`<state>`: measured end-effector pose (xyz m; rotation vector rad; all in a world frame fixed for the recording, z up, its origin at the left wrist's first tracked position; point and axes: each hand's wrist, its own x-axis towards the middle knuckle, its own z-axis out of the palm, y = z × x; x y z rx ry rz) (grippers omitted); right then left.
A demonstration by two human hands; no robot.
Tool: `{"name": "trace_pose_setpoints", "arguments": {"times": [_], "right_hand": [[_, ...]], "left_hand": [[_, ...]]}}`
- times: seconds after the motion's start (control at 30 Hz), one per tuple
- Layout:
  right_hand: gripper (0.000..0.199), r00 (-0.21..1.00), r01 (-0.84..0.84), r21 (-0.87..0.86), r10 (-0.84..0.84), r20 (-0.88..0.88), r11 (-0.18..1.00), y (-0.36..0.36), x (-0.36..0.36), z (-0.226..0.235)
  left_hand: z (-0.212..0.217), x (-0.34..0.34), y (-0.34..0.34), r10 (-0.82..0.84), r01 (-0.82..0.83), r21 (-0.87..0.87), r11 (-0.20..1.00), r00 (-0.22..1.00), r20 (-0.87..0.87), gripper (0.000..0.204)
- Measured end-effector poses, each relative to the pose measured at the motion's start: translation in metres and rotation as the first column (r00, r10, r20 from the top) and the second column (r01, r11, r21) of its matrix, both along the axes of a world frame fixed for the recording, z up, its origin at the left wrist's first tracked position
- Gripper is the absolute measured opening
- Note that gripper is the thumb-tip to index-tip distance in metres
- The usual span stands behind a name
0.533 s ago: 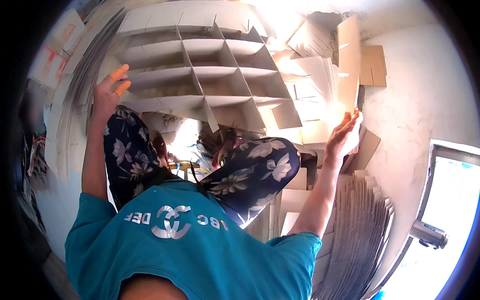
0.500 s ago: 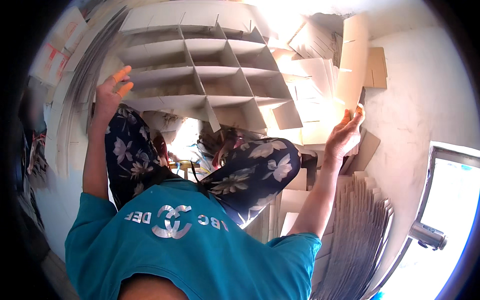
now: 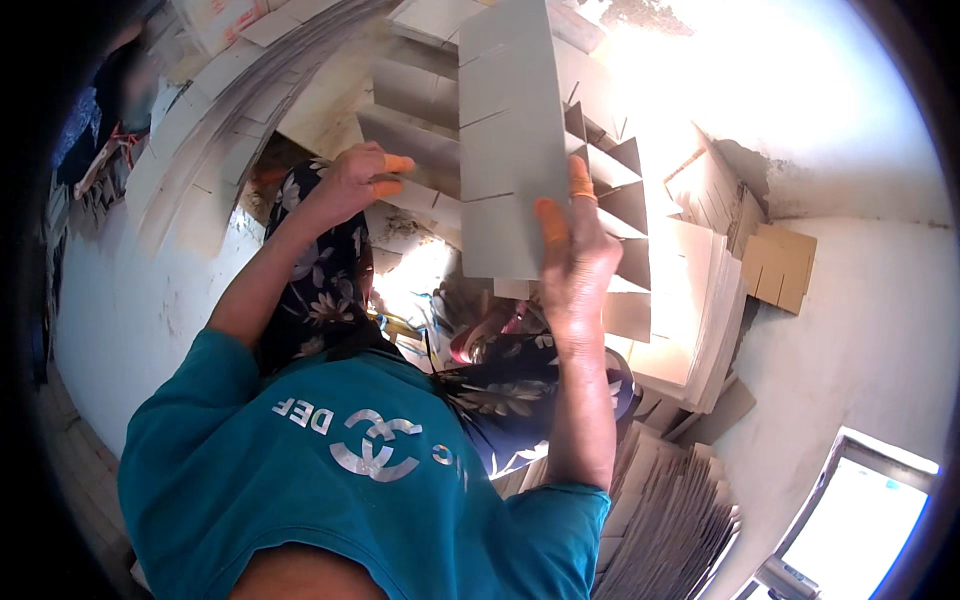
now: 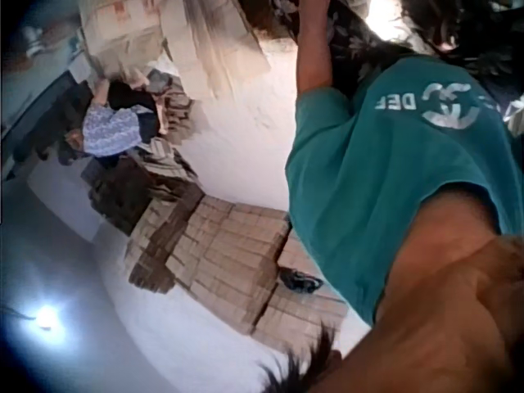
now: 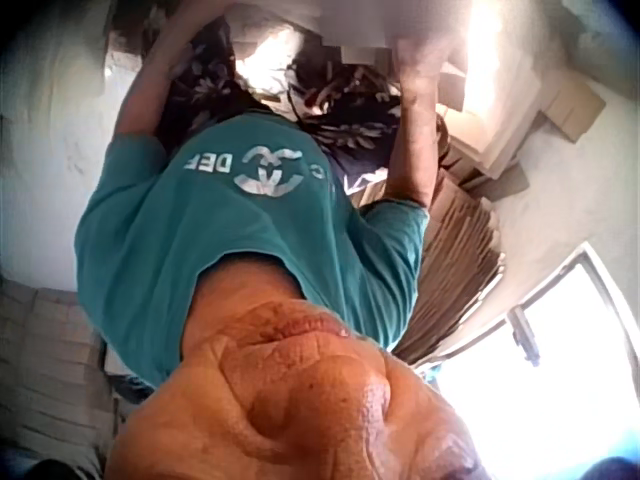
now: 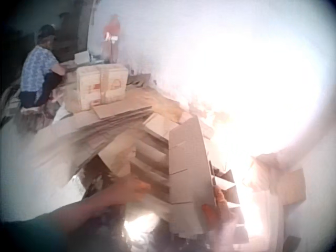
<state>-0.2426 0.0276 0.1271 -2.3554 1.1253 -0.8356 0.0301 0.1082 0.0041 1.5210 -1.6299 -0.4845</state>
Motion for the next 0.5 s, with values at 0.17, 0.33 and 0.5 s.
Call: {"name": "trace_pose_setpoints", "arguments": {"times": [0.17,0.33,0.5], "right_hand": [[0.053,1.0,-0.024,0.035,0.024,-0.001,0.999,0.014,0.032,-0.002],[0.042,0.995,-0.051,0.091,0.059,-0.085,0.995,0.019,0.045,0.004],[0.043,0.989,-0.093,0.108,0.105,-0.105,0.99,0.021,0.051,0.009]], "left_hand": [[-0.002,-0.005,-0.003,0.0,0.002,-0.116,0.993,1.0,0.02,0.021],[-0.005,-0.005,-0.004,0.032,-0.027,-0.053,0.998,0.995,0.091,0.015],[-0.005,-0.006,-0.007,0.049,-0.041,-0.136,0.99,0.997,0.057,0.017]]}}
